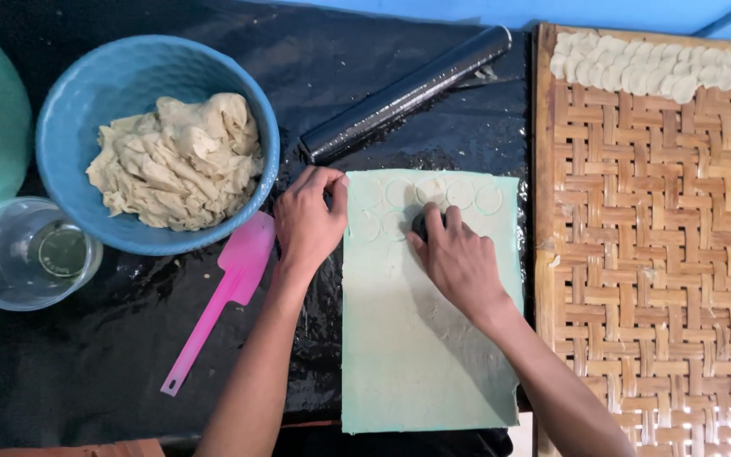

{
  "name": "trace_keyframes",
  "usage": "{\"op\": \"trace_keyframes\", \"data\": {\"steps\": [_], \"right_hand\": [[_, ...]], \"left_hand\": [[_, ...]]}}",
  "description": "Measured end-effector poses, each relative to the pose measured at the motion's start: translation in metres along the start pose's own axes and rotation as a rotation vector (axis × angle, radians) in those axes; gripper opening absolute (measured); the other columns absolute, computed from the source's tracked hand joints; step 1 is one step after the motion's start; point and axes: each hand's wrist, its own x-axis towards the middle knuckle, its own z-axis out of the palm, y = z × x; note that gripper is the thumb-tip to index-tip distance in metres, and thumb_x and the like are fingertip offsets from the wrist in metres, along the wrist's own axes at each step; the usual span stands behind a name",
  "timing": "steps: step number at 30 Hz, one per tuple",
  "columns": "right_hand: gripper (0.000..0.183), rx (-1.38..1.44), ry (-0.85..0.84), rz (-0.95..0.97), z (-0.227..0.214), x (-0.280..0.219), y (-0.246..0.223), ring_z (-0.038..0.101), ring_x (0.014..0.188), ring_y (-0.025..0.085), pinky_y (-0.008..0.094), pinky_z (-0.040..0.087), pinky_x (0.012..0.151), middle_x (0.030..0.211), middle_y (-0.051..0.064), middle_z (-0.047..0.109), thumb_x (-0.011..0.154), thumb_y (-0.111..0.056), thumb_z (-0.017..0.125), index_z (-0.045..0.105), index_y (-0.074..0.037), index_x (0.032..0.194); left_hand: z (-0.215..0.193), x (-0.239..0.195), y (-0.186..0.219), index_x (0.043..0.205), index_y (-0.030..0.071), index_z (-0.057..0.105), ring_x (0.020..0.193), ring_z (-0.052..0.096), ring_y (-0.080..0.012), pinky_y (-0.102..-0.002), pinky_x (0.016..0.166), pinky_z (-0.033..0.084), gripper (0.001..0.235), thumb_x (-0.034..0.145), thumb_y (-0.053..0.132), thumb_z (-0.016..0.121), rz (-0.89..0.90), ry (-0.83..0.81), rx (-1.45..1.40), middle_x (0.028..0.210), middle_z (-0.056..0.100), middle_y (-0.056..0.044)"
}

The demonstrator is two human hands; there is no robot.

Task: Using a small circular mold to cut individual cracker shapes from a sheet of dough and arranging them on a drying tray.

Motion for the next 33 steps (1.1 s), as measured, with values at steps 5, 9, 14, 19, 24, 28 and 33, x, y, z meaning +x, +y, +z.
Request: {"op": "trace_keyframes", "data": {"steps": [5,9,14,19,24,28,33], "right_hand": [[0.049,-0.035,-0.024,0.096,0.004,0.0,-0.007,0.069,0.059,0.033,0.042,0.053,0.043,0.093,0.02,0.06,0.103,-0.043,0.054,0.049,-0.001,0.127],[0.048,-0.031,-0.037,0.06,0.0,0.0,-0.004,0.069,0.061,0.033,0.043,0.053,0.043,0.094,0.019,0.061,0.103,-0.044,0.053,0.049,-0.002,0.127],[0.051,-0.006,-0.023,0.119,0.006,-0.001,-0.006,0.07,0.062,0.034,0.043,0.054,0.044,0.094,0.022,0.061,0.104,-0.044,0.052,0.047,0.0,0.128],[0.052,0.335,-0.149,0.196,-0.015,-0.008,0.015,0.07,0.065,0.043,0.05,0.055,0.055,0.103,0.027,0.067,0.105,-0.043,0.051,0.041,0.0,0.133],[0.057,0.31,-0.034,0.352,-0.021,-0.031,0.026,0.072,0.072,0.043,0.05,0.057,0.059,0.101,0.027,0.069,0.1,-0.04,0.061,0.04,0.001,0.135],[0.056,0.263,-0.003,0.262,-0.02,-0.032,0.026,0.071,0.075,0.042,0.049,0.057,0.056,0.108,0.028,0.065,0.099,-0.037,0.064,0.043,0.004,0.131],[0.053,0.196,-0.006,0.204,-0.017,-0.02,0.024,0.071,0.078,0.04,0.049,0.057,0.057,0.109,0.025,0.063,0.098,-0.038,0.062,0.048,0.002,0.129]], "left_hand": [[0.001,0.0,0.0,0.09,0.005,0.069,0.076,0.069,-0.0324,-0.043,0.065,0.05,0.011,0.096,0.014,0.07,0.01,0.018,0.017,0.088,0.071,-0.008],[0.002,-0.001,-0.001,0.09,0.005,0.069,0.076,0.07,-0.0314,-0.043,0.065,0.051,0.011,0.095,0.014,0.071,0.011,0.008,0.013,0.086,0.07,-0.007],[0.001,-0.001,-0.001,0.09,0.005,0.069,0.076,0.069,-0.0332,-0.043,0.065,0.05,0.01,0.095,0.014,0.071,0.028,0.035,0.02,0.087,0.07,-0.009],[0.002,0.001,-0.002,0.09,0.005,0.068,0.077,0.07,-0.0316,-0.042,0.067,0.052,0.01,0.095,0.014,0.071,0.04,0.034,0.005,0.088,0.071,-0.008],[0.0,0.0,-0.002,0.091,0.005,0.068,0.077,0.07,-0.0311,-0.042,0.066,0.051,0.011,0.096,0.015,0.07,0.009,0.02,-0.015,0.087,0.071,-0.008],[0.001,-0.001,-0.002,0.09,0.005,0.068,0.076,0.07,-0.0311,-0.042,0.065,0.051,0.011,0.095,0.015,0.07,0.007,0.016,0.0,0.088,0.071,-0.008],[0.001,-0.001,-0.004,0.09,0.005,0.068,0.077,0.07,-0.0311,-0.042,0.066,0.051,0.011,0.095,0.015,0.07,0.022,0.022,0.022,0.087,0.07,-0.008]]}}
